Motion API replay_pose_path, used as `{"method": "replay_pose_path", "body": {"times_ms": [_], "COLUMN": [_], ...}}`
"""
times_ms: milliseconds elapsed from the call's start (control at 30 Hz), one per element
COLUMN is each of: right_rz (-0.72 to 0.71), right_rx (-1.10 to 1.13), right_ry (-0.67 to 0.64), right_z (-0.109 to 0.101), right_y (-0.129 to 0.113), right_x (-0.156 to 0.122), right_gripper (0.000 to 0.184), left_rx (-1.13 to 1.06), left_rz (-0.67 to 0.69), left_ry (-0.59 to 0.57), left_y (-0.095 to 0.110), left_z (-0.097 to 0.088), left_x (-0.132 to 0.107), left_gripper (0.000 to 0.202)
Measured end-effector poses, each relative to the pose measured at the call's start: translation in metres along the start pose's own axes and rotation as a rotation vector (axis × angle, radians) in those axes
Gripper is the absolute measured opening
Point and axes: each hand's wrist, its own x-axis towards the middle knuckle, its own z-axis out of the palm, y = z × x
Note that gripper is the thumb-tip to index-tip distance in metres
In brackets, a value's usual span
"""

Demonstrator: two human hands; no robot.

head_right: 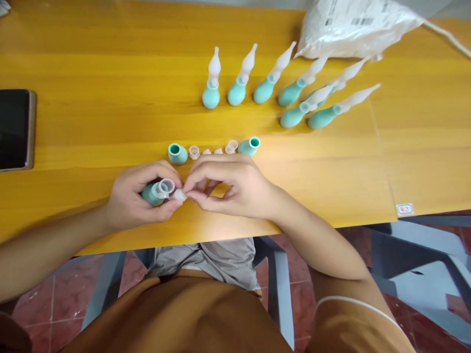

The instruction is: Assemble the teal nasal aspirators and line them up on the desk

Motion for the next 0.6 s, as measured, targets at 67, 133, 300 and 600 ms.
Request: {"method": "replay_pose_path", "body": {"times_ms": [67, 133, 300, 600], "right_rz": [0.011, 0.017, 0.024, 0.009], "right_rx": [0.005, 0.007, 0.035, -0.014], "right_ry": [0.005, 0.003, -0.048, 0.033], "right_z": [0.0010, 0.0017, 0.0020, 0.0066], "right_y": [0.0013, 0.0020, 0.0015, -0.0027], "right_x": [-0.0004, -0.0008, -0.0008, -0.0036], "right_gripper": [0.007, 0.007, 0.010, 0.015], "left_rx": [-0.004, -0.005, -0.029, -0.075], "left_rz": [-0.028, -0.052, -0.069, -0.082], "left_ry": [-0.013, -0.025, -0.051, -0.054], "left_y": [0.0001, -0.0002, -0.0016, 0.0022], "left_z": [-0.0008, -0.0016, -0.0026, -0.0047], "left_x": [0.0003, 0.0006, 0.0015, 0.0025], "left_gripper": [0.015, 0.016, 0.024, 0.019]}}
